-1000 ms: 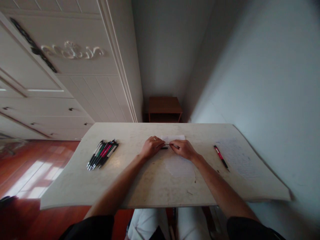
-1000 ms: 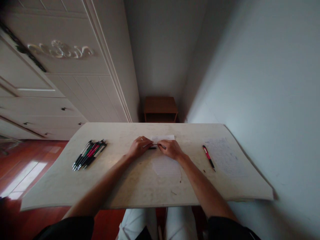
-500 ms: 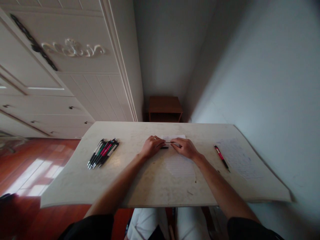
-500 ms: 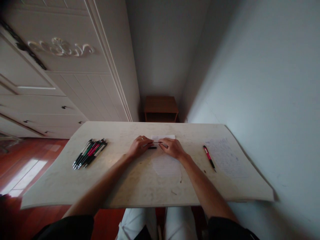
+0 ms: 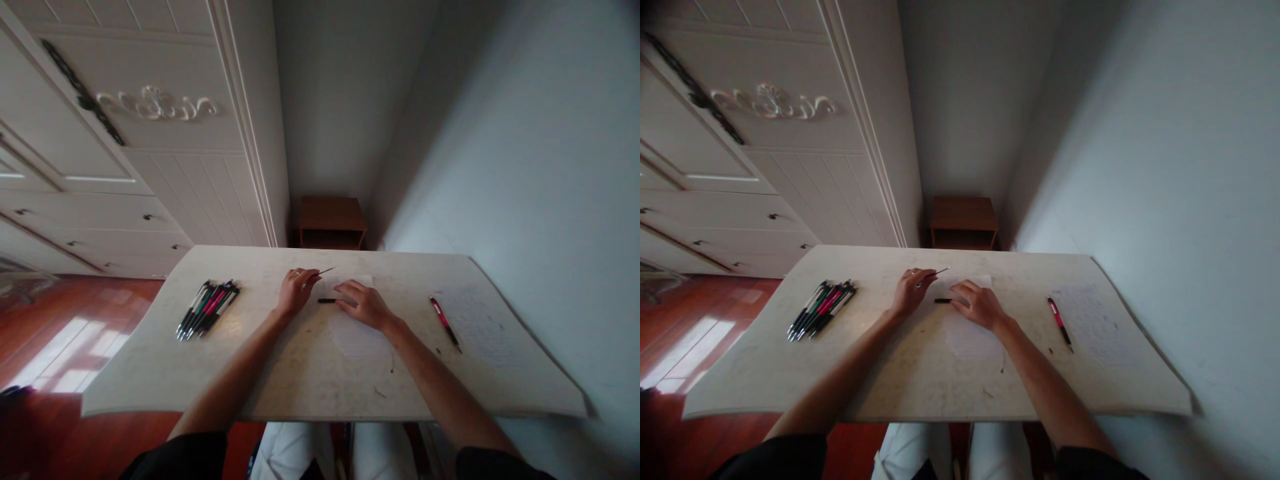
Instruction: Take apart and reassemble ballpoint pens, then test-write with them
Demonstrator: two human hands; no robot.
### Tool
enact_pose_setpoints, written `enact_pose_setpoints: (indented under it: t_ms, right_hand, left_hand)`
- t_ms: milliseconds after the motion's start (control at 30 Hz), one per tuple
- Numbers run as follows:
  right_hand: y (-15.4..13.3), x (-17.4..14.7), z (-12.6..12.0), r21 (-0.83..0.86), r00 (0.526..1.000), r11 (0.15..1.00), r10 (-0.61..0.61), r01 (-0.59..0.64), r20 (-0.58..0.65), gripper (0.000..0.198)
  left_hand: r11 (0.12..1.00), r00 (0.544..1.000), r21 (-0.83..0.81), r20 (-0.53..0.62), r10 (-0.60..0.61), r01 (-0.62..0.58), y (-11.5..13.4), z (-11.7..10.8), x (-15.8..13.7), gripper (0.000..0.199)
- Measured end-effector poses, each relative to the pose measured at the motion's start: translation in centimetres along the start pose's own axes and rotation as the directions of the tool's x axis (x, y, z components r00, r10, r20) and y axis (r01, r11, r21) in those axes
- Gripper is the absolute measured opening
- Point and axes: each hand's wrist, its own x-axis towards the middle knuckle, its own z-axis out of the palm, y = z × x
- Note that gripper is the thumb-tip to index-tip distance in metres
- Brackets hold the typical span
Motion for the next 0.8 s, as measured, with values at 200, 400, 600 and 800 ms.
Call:
enact_pose_setpoints:
  t_ms: [200, 400, 600, 800]
  right_hand:
    - [-0.6, 0.1, 1.2, -0.165, 0.983, 0.983, 0.106, -0.081, 0.148, 0.018]
    - [-0.2, 0.2, 0.9, -0.119, 0.99, 0.988, 0.11, -0.1, 0.086, 0.014]
    - [1.5, 0.1, -0.7, 0.005, 0.985, 0.994, 0.113, -0.114, -0.133, 0.014]
    - [2.2, 0.0, -2.0, 0.108, 0.92, 0.985, 0.163, -0.133, -0.358, 0.017]
  left_hand:
    - [0.999, 0.999, 0.001, 0.044, 0.032, -0.032, 0.0, -0.2, 0.0, 0.012]
    - [1.0, 0.998, 0.014, 0.054, 0.015, -0.016, -0.1, -0.3, 0.1, 0.014]
    - [1.0, 1.0, -0.006, 0.019, -0.006, 0.006, -0.3, -0.3, 0.1, 0.013]
    - [1.0, 0.999, 0.018, 0.047, -0.009, 0.008, -0.4, -0.3, 0.1, 0.012]
